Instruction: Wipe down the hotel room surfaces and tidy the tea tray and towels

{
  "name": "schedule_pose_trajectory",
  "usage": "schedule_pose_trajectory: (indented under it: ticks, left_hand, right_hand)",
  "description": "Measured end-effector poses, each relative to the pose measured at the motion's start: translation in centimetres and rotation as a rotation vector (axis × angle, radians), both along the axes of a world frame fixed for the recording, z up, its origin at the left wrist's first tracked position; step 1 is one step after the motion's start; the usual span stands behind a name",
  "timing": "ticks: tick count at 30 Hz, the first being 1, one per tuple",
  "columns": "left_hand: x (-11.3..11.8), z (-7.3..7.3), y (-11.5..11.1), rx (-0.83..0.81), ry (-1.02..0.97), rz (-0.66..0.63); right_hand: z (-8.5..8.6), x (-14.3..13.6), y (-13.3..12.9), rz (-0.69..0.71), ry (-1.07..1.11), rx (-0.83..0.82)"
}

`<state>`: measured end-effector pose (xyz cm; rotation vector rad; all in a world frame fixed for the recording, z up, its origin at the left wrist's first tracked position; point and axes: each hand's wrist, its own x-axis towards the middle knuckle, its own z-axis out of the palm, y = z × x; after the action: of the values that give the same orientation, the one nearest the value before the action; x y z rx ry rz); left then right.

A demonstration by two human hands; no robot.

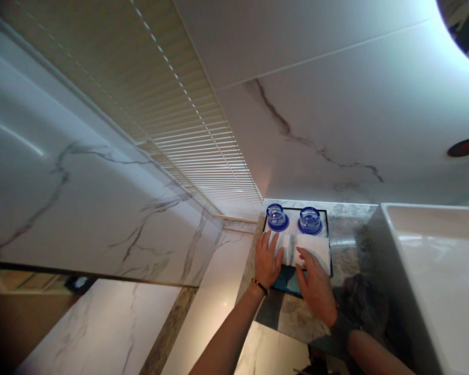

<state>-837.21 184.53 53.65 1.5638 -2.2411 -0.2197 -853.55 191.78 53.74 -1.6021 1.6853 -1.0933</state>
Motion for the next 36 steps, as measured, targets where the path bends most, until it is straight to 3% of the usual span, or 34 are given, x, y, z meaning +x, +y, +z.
schedule_pose_trajectory:
  ticks: [4, 7, 11, 14, 19, 23, 27, 30, 36]
  left_hand:
    - [-0.9, -0.3, 0.7, 0.089, -0.142, -0.129]
    - [-1.6, -0.9, 0.3, 0.108, -0.182, -0.121]
    - [-1.9, -0.9, 0.0, 0.079, -0.174, -0.101]
    - [-1.9, 1.3, -1.6, 0.049, -0.151, -0.083]
    - [-3.2, 6.9, -8.6, 0.189, -0.193, 0.01]
    - [-4.6, 8.5, -12.9, 0.3, -0.204, 0.005]
    - [-4.8, 8.1, -14.0, 0.382, -0.113, 0.033]
    - [-3.7, 7.8, -14.0, 0.423, 0.051, 0.126]
    - [0.9, 8.2, -12.6, 0.561, 0.621, 0.345]
  right_hand:
    - [0.1, -3.0, -1.6, 0.008, 0.256, -0.121]
    - [-0.9, -3.8, -2.2, 0.057, 0.481, -0.158]
    - [-1.0, -4.6, -2.8, 0.081, 0.559, -0.167]
    - [0.7, -6.2, -5.3, 0.084, 0.623, -0.142]
    - [4.3, -7.9, -12.3, 0.214, 0.791, -0.05]
    - [5.3, -7.1, -15.3, 0.339, 0.859, 0.038]
    - [5.5, -7.0, -15.4, 0.328, 0.793, 0.09]
    - [5.5, -8.3, -14.5, 0.271, 0.65, 0.114]
    - [5.5, -13.2, -11.4, 0.012, 0.075, 0.217]
